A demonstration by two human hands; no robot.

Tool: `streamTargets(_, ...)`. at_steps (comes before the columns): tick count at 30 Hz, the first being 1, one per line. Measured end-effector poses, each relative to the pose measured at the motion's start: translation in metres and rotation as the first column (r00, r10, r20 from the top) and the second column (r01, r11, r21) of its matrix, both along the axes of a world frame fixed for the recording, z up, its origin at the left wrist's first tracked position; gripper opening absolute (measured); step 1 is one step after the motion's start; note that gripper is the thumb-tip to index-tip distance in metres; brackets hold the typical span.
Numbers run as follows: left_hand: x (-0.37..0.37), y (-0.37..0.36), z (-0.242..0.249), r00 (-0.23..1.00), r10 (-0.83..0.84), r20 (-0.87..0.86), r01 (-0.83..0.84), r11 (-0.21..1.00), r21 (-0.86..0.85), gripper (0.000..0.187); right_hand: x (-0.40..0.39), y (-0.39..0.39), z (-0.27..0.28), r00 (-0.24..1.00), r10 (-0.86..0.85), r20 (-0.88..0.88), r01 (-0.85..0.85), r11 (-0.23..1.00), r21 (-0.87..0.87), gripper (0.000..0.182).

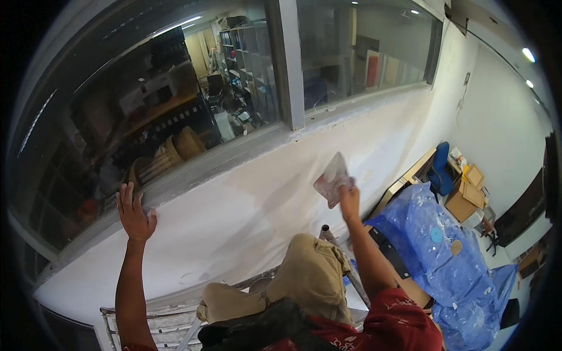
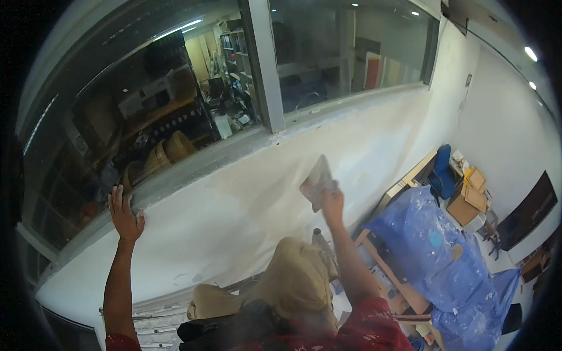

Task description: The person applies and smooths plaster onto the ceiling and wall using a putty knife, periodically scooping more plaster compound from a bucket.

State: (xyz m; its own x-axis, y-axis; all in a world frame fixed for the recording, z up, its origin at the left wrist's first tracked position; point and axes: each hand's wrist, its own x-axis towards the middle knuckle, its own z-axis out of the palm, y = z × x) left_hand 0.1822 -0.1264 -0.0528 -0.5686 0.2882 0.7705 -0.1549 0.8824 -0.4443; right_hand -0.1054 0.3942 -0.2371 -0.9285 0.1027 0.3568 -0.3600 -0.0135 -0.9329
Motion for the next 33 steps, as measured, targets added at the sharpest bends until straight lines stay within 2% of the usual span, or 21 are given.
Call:
streamTargets(1,0.003,0.000,-0.001,1.000,-0.007,0.001,0.007,1.000,-0.001,0.049,-0.004,0.012,0.014,0.986,0.100,0.135,-0.060,0.960,-0.272,0.022)
streamTargets(2,0.006,0.001,-0.002,1.000,0.013,0.020,-0.014,1.000,0.027,0.049,-0.025,0.030,0.002,0.959,0.200,0.200,-0.122,0.932,-0.342,0.020)
streamTargets(3,0.007,0.004,-0.001,0.999,0.033,0.041,-0.035,0.998,0.056,0.049,-0.019,0.031,0.030,0.945,0.254,0.207,-0.140,0.885,-0.445,0.019)
streamTargets(5,0.007,0.004,-0.001,0.998,0.043,0.045,-0.046,0.997,0.070,0.050,-0.021,0.042,0.053,0.983,0.180,0.044,-0.168,0.965,-0.201,0.023)
streamTargets(8,0.003,0.002,-0.002,1.000,0.013,0.028,-0.014,0.999,0.042,0.051,-0.011,0.053,0.111,0.986,0.158,0.044,-0.163,0.971,0.173,0.030)
streamTargets(9,0.004,0.001,-0.002,0.999,0.009,0.034,-0.010,0.999,0.046,0.051,-0.010,0.056,0.125,0.991,0.112,-0.068,-0.084,0.940,0.331,0.032)
streamTargets(11,0.004,0.001,-0.001,1.000,-0.004,0.031,0.002,0.999,0.039,0.051,-0.013,0.057,0.149,0.950,0.082,-0.303,0.118,0.801,0.587,0.038)
streamTargets(13,0.004,0.003,0.000,1.000,-0.018,0.014,0.017,1.000,0.019,0.051,-0.016,0.056,0.172,0.869,0.166,-0.466,0.263,0.644,0.718,0.041)
streamTargets(15,0.004,0.005,0.000,1.000,-0.005,0.014,0.004,1.000,0.025,0.051,-0.021,0.051,0.190,0.757,0.285,-0.588,0.427,0.465,0.775,0.045)
streamTargets(16,0.004,0.005,0.000,1.000,-0.001,0.014,0.001,1.000,0.027,0.051,-0.025,0.048,0.196,0.742,0.303,-0.598,0.445,0.444,0.777,0.043)
streamTargets(25,0.005,0.001,-0.005,0.997,0.058,0.047,-0.061,0.995,0.075,0.050,-0.041,0.018,0.222,0.748,0.318,-0.583,0.473,0.361,0.804,0.035)
streamTargets(33,0.005,0.003,-0.001,1.000,0.007,0.026,-0.009,0.998,0.054,0.049,-0.057,0.016,0.249,0.767,0.413,-0.491,0.394,0.301,0.868,0.039)
